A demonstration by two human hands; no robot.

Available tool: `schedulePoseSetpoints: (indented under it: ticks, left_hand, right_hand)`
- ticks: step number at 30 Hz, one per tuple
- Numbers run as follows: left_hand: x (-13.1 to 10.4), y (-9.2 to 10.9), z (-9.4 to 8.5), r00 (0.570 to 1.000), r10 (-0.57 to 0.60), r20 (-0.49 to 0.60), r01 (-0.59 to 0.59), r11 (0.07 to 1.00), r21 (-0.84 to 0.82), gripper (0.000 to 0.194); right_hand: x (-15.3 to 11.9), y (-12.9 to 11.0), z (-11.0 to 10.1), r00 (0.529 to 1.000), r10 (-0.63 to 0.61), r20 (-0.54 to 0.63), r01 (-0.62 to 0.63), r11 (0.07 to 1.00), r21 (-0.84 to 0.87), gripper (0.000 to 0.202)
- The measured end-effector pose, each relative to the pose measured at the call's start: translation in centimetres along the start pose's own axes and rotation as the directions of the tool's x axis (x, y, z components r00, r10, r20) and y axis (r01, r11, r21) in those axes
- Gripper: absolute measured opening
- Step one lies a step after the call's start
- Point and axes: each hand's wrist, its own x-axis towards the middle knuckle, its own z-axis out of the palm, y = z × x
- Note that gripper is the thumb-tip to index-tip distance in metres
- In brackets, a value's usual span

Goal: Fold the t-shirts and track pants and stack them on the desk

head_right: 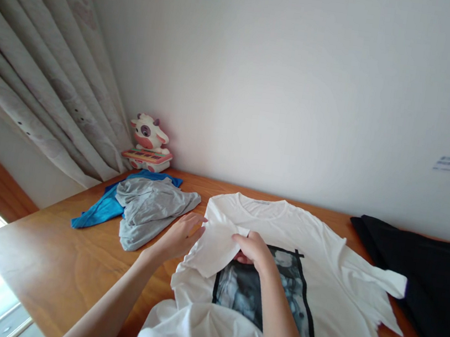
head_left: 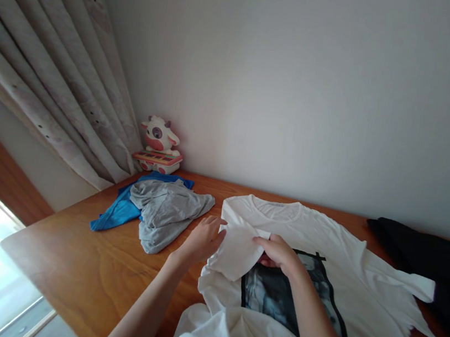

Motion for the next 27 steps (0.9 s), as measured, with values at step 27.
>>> schedulePoseSetpoints:
  ticks: [27]
  left_hand:
    - [7.7, -2.8, 5.9, 0.948, -0.224, 0.226, 0.127, 0.919, 0.373, 0.071]
  right_hand:
    - [-6.5, -1.8, 7.0, 0.818, -0.451, 0.357, 0.550, 0.431, -0.715, 0.026]
